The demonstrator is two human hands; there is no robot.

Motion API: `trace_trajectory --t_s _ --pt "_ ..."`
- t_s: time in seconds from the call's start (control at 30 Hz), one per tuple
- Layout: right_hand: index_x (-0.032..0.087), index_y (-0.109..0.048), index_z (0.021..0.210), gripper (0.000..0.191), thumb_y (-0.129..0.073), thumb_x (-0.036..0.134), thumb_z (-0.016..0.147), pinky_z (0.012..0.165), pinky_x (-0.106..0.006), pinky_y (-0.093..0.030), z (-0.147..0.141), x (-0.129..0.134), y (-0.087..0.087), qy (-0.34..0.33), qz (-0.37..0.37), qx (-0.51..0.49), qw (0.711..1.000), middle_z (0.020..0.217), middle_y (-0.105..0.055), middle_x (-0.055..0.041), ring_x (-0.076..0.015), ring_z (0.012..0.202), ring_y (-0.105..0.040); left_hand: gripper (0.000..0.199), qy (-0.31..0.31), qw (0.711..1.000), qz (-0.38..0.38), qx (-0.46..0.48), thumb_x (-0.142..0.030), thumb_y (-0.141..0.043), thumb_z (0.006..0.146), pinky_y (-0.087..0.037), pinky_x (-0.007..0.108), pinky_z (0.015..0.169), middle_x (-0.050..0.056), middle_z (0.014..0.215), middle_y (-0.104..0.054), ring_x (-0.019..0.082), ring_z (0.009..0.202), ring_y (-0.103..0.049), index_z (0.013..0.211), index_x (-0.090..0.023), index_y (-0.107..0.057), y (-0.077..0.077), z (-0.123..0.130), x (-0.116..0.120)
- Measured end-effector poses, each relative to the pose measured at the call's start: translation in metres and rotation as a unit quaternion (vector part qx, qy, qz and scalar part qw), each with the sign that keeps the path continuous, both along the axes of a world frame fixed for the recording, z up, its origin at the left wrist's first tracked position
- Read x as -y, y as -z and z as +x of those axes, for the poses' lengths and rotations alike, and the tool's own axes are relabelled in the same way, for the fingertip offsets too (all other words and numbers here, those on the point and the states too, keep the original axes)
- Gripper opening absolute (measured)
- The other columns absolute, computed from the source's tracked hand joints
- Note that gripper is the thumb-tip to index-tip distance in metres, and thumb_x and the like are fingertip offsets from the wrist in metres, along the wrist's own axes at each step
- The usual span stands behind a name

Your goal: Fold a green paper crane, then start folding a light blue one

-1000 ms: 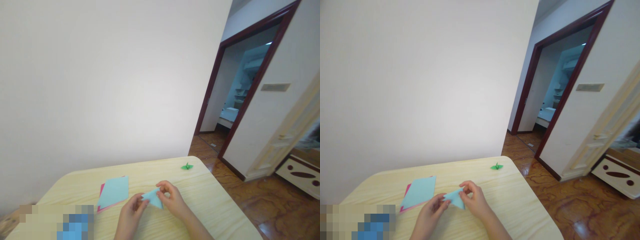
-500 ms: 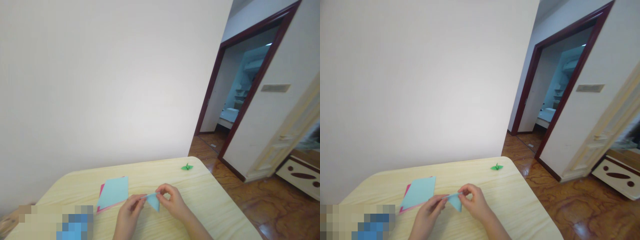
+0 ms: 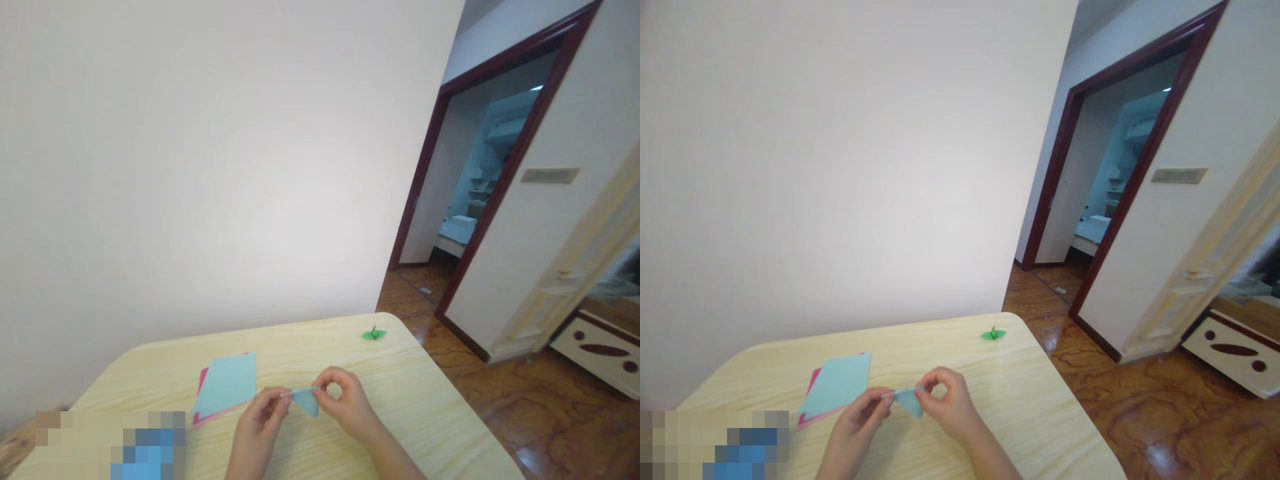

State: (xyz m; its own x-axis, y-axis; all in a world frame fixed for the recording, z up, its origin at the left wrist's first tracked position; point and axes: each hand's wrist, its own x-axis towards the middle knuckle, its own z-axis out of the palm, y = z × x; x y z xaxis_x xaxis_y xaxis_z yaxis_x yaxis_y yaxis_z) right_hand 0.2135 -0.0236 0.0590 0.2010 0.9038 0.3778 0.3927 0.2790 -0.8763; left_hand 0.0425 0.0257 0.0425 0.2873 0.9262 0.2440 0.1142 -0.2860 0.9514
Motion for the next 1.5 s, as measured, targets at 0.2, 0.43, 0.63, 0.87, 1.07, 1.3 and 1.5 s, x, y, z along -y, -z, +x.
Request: trace_trajectory --t_s 0.2,0.43,0.63,0.87,1.07,1.3,1.5 --pt "0.015 -0.065 0.07 0.008 -0.06 0.009 0.068 0.064 -0.023 -0.045 -0.0003 0.0009 -0.0017 -0.008 0.01 0.002 1.0 0.066 -0.064 -0.0019 -0.0147 0.065 -0.059 0.028 -0.001 1.0 -0.001 -0.004 -0.048 -0.061 0.068 -0.048 0.027 0.058 0.001 0.062 -0.065 0.019 0.06 -0.06 0.071 -0.02 -0.065 0.0002 -0.0005 -0.0003" --pt "0.015 -0.065 0.07 0.009 -0.059 0.009 0.068 0.063 -0.023 -0.045 0.0001 0.0001 -0.0021 -0.011 0.018 0.002 1.0 0.066 -0.063 -0.0015 -0.0143 0.065 -0.059 0.03 0.005 1.0 -0.007 -0.003 -0.05 -0.059 0.069 -0.047 0.027 0.058 0.0 0.06 -0.063 0.018 0.059 -0.058 0.069 -0.02 -0.065 -0.0026 0.0001 0.0002" --pt "0.015 -0.065 0.07 0.008 -0.059 0.01 0.068 0.063 -0.023 -0.045 0.0001 -0.0005 -0.0027 -0.005 0.015 0.005 1.0 0.064 -0.063 -0.0009 -0.0139 0.064 -0.058 0.028 0.015 1.0 0.007 -0.008 -0.048 -0.059 0.071 -0.047 0.026 0.059 0.0 0.063 -0.064 0.018 0.062 -0.059 0.069 -0.02 -0.064 -0.0009 -0.0012 0.0003" --pt "0.016 -0.065 0.066 0.009 -0.059 0.009 0.066 0.06 -0.022 -0.043 -0.0036 0.0005 -0.0018 -0.002 0.008 0.032 0.999 0.06 -0.061 0.0006 -0.013 0.06 -0.056 0.022 -0.003 0.996 0.08 -0.036 -0.043 -0.057 0.074 -0.05 0.026 0.059 0.002 0.074 -0.066 0.019 0.07 -0.061 0.075 -0.022 -0.063 -0.0037 -0.0024 0.0034" --pt "0.016 -0.065 0.065 0.01 -0.058 0.009 0.065 0.059 -0.022 -0.043 -0.0048 -0.0007 -0.0025 0.0 0.013 0.046 0.999 0.059 -0.061 0.0007 -0.0129 0.059 -0.056 0.02 -0.009 0.977 0.188 -0.096 -0.042 -0.06 0.073 -0.052 0.03 0.064 0.003 0.075 -0.069 0.021 0.071 -0.063 0.079 -0.025 -0.069 0.0037 -0.0034 -0.0008" --pt "0.015 -0.064 0.065 0.009 -0.058 0.009 0.065 0.059 -0.022 -0.043 -0.0045 -0.0004 -0.0019 0.007 0.011 0.041 0.999 0.059 -0.06 0.0009 -0.0127 0.059 -0.056 0.025 -0.028 0.977 0.192 -0.087 -0.047 -0.06 0.072 -0.052 0.028 0.06 0.002 0.068 -0.069 0.019 0.065 -0.063 0.069 -0.025 -0.07 0.0027 -0.0028 -0.0027" --pt "0.016 -0.064 0.066 0.009 -0.057 0.01 0.067 0.06 -0.022 -0.043 -0.004 0.0012 -0.0034 -0.01 0.018 0.038 0.999 0.06 -0.061 0.0007 -0.0124 0.06 -0.056 0.026 -0.018 0.98 0.181 -0.084 -0.047 -0.059 0.073 -0.05 0.027 0.056 0.002 0.067 -0.068 0.019 0.064 -0.062 0.068 -0.024 -0.069 -0.0019 -0.0037 -0.0007"
